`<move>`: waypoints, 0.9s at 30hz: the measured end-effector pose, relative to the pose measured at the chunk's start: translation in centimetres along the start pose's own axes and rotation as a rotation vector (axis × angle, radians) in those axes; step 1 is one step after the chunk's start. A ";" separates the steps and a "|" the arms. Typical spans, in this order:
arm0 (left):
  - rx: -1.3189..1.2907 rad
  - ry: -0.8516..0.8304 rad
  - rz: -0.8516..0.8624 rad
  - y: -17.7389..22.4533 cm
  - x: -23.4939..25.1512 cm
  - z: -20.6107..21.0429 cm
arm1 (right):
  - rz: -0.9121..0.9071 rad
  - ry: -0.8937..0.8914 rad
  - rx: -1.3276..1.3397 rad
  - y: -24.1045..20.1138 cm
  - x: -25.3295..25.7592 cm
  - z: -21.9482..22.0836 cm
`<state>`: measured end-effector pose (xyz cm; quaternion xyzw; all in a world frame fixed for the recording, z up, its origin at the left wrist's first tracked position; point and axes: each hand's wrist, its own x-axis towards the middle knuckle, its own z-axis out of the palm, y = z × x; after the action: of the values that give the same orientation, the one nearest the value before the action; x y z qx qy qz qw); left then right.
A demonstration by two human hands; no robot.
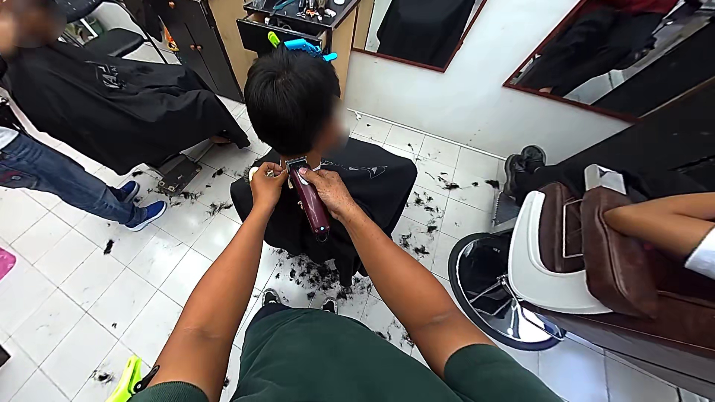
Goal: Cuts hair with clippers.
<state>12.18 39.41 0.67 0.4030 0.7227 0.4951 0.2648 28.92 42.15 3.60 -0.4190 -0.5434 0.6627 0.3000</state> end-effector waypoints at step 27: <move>-0.018 -0.014 -0.023 0.1 -0.3 -0.1 | 0.048 -0.079 0.207 -0.4 -0.8 0.2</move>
<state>12.28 39.12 0.78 0.3957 0.7209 0.4956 0.2793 29.06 41.46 4.18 -0.3722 -0.4735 0.7382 0.3040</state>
